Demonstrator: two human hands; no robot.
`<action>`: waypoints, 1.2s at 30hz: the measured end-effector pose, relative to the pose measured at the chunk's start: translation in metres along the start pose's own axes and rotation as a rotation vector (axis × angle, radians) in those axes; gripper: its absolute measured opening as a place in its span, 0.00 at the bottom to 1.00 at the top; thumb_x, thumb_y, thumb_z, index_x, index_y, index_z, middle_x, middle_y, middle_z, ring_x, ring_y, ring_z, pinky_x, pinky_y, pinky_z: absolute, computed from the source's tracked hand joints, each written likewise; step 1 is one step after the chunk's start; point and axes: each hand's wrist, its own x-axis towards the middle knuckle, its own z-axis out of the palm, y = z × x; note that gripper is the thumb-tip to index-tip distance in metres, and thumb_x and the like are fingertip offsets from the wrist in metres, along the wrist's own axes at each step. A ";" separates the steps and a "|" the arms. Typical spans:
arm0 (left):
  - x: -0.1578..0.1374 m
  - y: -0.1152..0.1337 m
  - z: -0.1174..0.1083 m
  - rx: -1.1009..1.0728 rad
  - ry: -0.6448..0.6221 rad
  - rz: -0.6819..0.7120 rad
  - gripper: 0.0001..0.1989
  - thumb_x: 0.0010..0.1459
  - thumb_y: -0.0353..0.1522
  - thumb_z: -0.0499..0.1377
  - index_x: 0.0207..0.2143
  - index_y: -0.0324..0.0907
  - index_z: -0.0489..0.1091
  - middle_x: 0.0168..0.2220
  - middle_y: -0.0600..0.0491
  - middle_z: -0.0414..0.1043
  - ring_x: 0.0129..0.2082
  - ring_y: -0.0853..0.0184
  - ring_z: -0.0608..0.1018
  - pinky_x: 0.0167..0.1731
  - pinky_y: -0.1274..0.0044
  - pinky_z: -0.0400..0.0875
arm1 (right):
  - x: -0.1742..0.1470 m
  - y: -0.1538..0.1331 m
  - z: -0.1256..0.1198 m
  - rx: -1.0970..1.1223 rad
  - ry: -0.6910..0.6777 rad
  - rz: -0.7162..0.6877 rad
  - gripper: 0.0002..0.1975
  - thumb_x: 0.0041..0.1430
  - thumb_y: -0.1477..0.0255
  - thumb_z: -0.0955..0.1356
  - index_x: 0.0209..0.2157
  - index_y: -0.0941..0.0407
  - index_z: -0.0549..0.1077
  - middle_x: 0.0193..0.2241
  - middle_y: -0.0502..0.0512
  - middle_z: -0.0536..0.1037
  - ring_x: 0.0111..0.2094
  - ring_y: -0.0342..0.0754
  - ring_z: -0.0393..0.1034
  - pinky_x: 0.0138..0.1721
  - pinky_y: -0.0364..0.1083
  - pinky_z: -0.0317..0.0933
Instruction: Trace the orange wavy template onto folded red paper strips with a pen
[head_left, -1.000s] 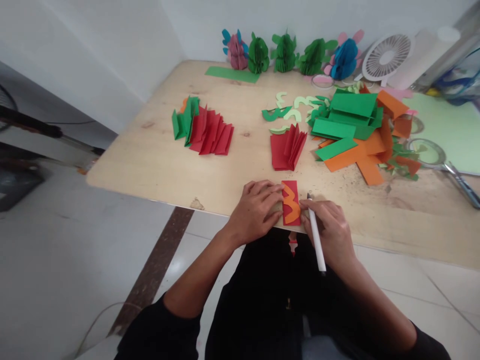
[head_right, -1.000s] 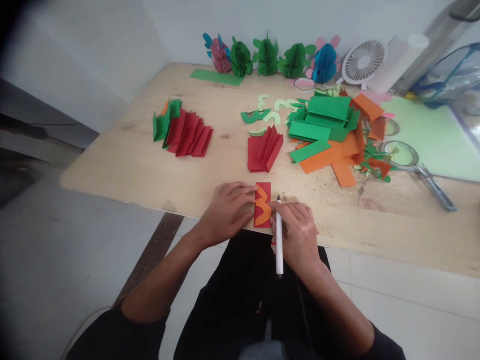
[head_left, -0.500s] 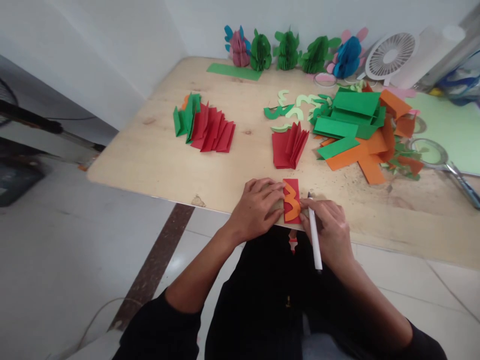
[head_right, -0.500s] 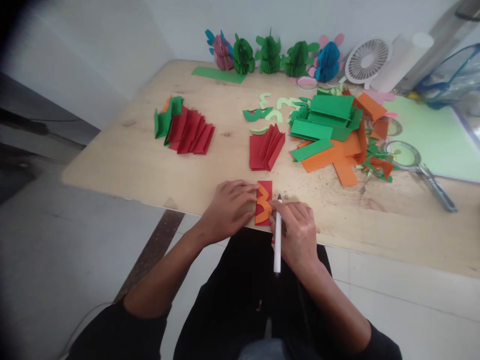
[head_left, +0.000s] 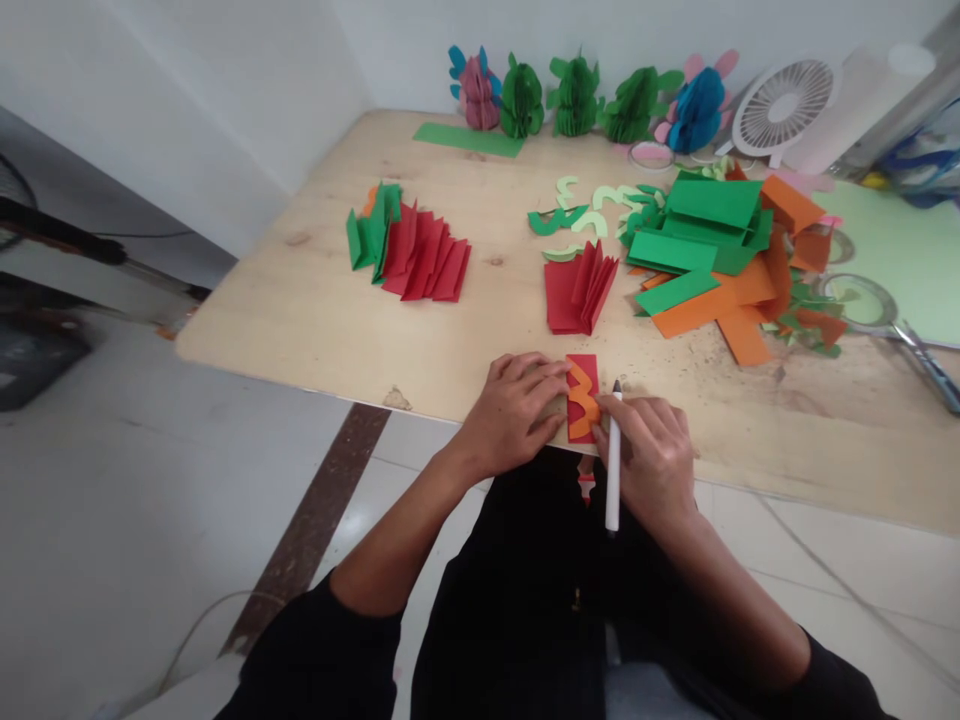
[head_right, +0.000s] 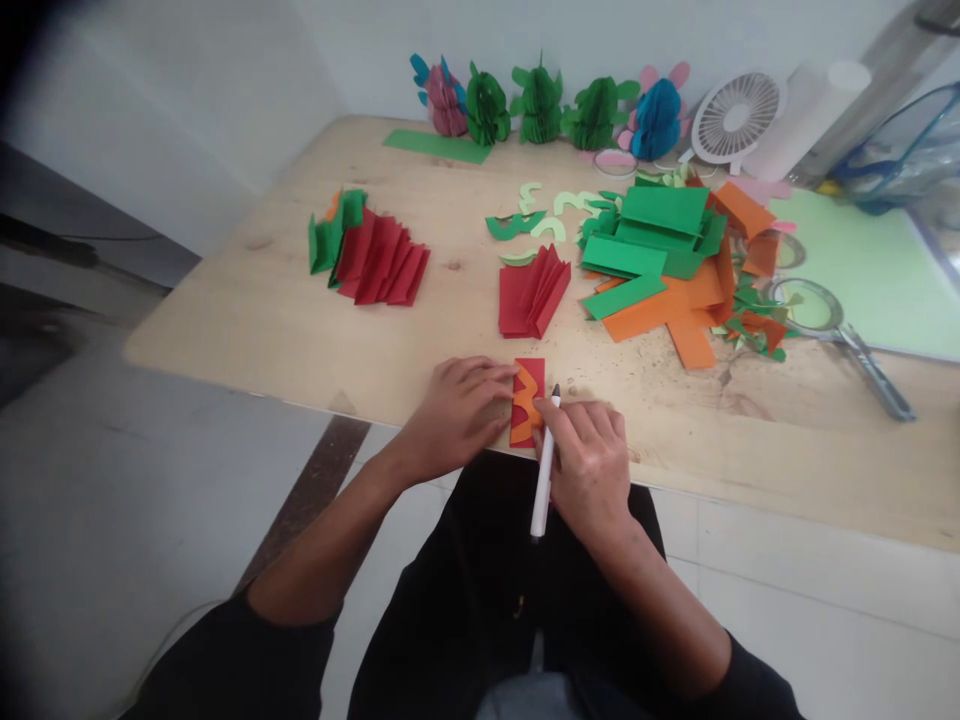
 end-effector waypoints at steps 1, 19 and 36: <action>0.000 0.000 0.000 0.001 -0.003 -0.001 0.11 0.62 0.34 0.55 0.46 0.44 0.70 0.58 0.52 0.68 0.59 0.57 0.64 0.59 0.62 0.55 | 0.000 0.000 0.000 -0.003 -0.001 -0.004 0.12 0.62 0.73 0.66 0.47 0.55 0.72 0.33 0.54 0.79 0.36 0.51 0.69 0.39 0.49 0.57; 0.001 0.001 -0.002 0.024 -0.011 0.016 0.17 0.58 0.43 0.60 0.45 0.43 0.70 0.59 0.49 0.67 0.59 0.54 0.64 0.59 0.61 0.55 | 0.000 0.000 0.000 -0.011 0.010 -0.041 0.13 0.61 0.75 0.65 0.48 0.56 0.72 0.32 0.55 0.77 0.35 0.51 0.67 0.38 0.49 0.55; 0.002 0.000 -0.006 0.036 -0.053 0.023 0.12 0.59 0.35 0.56 0.45 0.44 0.69 0.60 0.51 0.66 0.59 0.56 0.64 0.59 0.62 0.55 | 0.001 -0.001 -0.003 0.040 -0.010 -0.027 0.13 0.61 0.75 0.65 0.48 0.55 0.72 0.33 0.55 0.78 0.35 0.51 0.68 0.38 0.49 0.55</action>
